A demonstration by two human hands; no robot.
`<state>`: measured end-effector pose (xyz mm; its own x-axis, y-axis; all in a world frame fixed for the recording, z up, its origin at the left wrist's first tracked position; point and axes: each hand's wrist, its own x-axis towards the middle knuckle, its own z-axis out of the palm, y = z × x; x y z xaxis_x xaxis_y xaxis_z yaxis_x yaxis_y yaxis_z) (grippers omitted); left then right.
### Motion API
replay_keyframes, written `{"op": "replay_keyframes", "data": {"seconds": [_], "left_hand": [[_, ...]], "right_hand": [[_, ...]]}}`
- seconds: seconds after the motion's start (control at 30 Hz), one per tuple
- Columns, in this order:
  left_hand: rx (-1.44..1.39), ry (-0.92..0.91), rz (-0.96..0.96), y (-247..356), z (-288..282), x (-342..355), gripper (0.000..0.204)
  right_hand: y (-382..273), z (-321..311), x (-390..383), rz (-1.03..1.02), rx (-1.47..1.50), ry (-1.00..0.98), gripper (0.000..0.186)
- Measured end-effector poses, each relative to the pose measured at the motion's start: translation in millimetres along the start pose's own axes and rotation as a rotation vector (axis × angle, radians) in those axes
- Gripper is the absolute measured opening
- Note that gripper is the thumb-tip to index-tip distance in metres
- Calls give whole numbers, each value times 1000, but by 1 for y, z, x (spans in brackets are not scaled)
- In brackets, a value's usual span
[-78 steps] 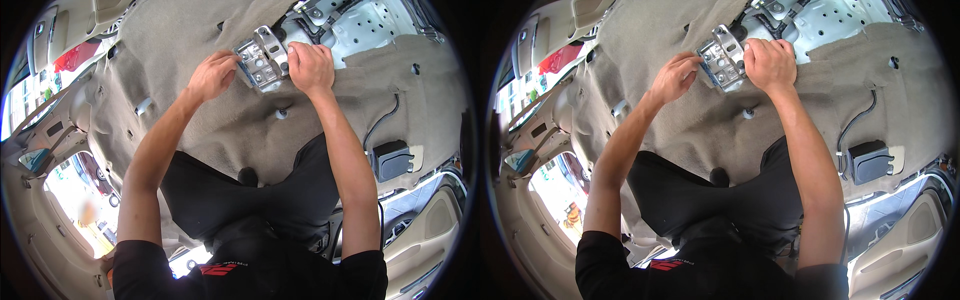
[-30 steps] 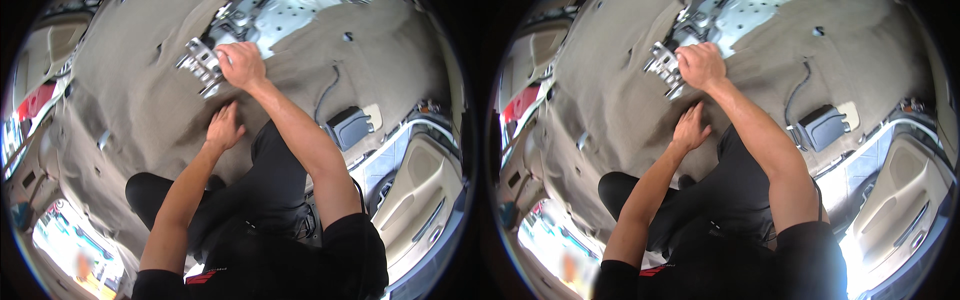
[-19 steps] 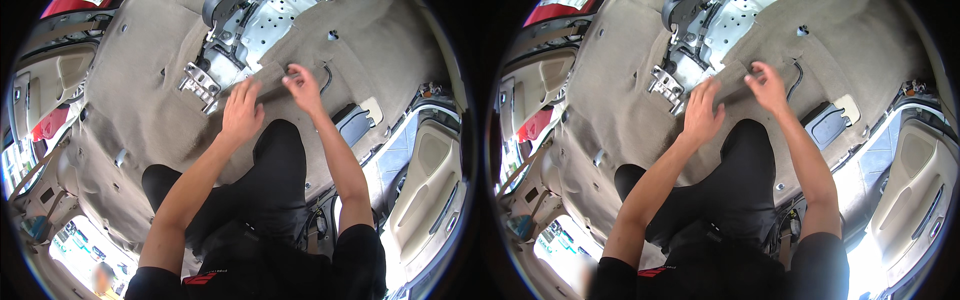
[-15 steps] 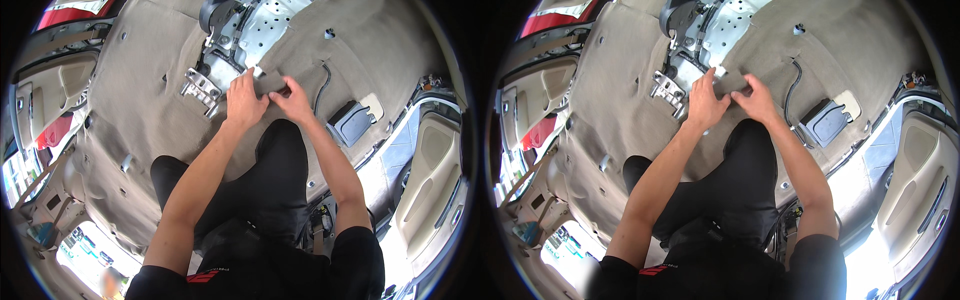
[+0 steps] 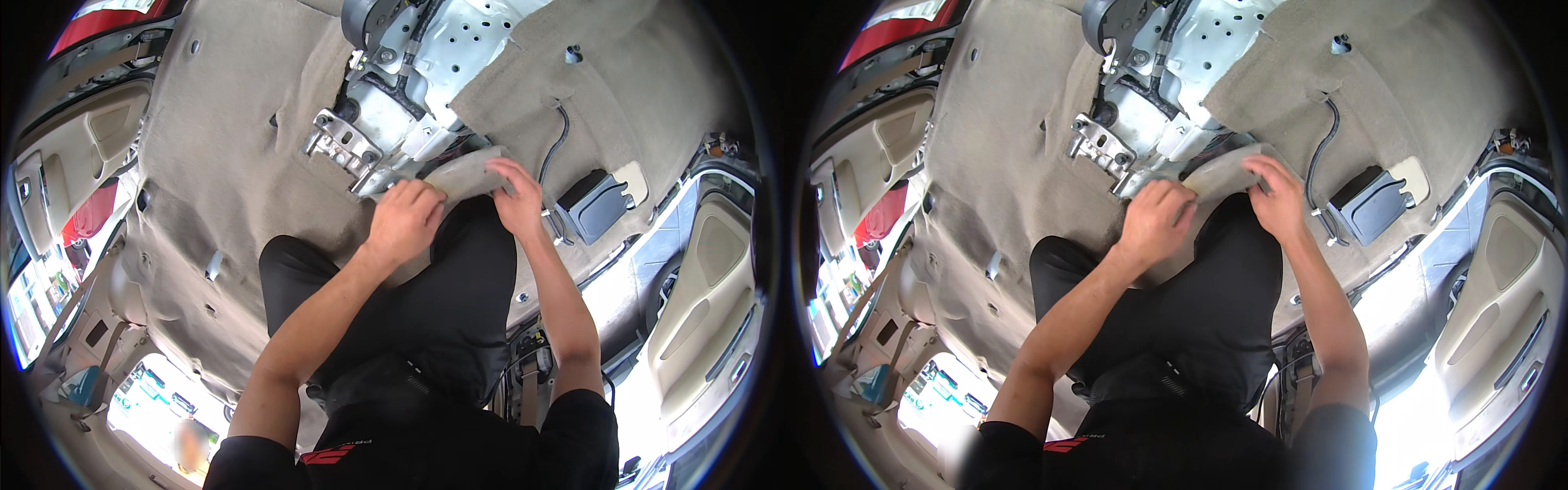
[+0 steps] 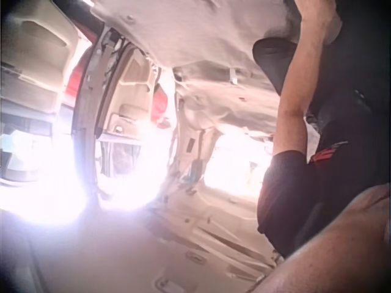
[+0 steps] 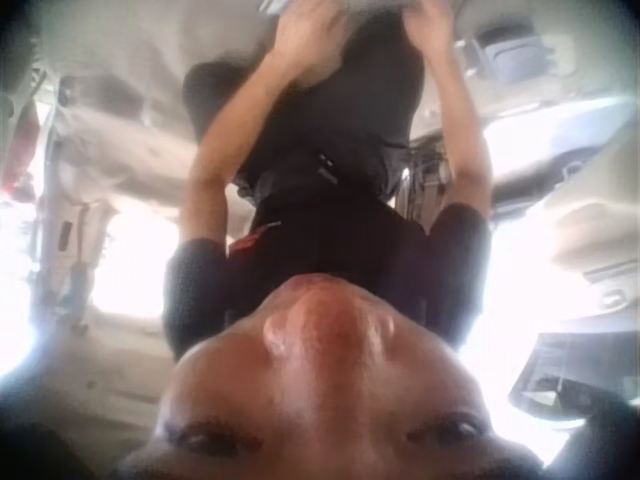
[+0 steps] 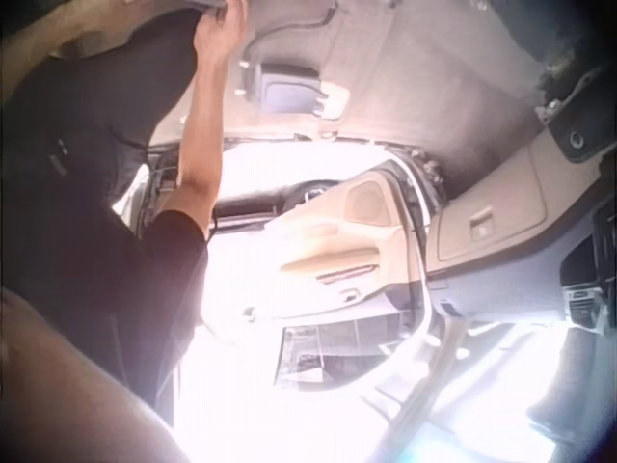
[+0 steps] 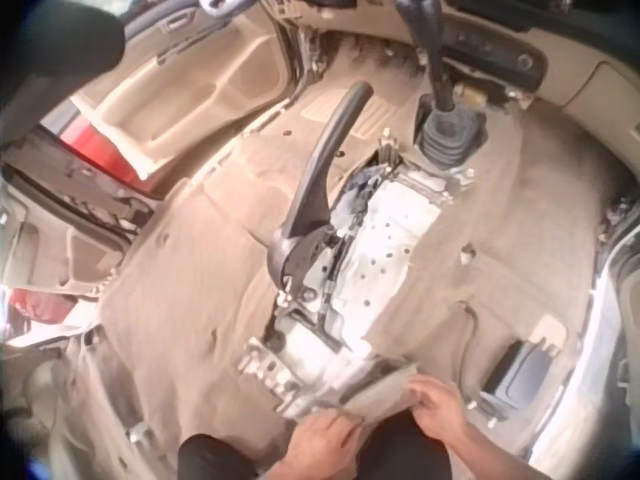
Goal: The person installs a beige floor carpet inside a car. They first arrange wiring along the rear bulkhead, then lift and position the carpet over the floor, aligning it around the gear shifter and pedals, and finally tuck the edges under the trim.
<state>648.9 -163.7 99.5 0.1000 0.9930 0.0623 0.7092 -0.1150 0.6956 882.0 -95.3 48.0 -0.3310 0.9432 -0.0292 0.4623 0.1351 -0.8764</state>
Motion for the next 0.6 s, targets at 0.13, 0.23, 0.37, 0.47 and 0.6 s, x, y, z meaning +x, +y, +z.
{"op": "replay_keyframes", "data": {"seconds": [0.13, 0.23, 0.37, 0.47, 0.6], "left_hand": [[28, 140, -74, -18, -1, 18, 22], [53, 166, -196, -21, -2, 34, 23], [79, 135, -199, -15, -2, 37, 38], [110, 77, -175, -10, 1, 26, 64], [119, 21, -87, 6, 9, 19, 81]], "right_hand": [[-3, 20, 35, 92, 33, 59, 30], [2, 30, 54, 90, 49, 99, 26], [18, 49, 63, 77, 169, 213, 24], [21, 53, 64, 86, 200, 222, 23], [29, 56, 65, 85, 235, 236, 22]]}}
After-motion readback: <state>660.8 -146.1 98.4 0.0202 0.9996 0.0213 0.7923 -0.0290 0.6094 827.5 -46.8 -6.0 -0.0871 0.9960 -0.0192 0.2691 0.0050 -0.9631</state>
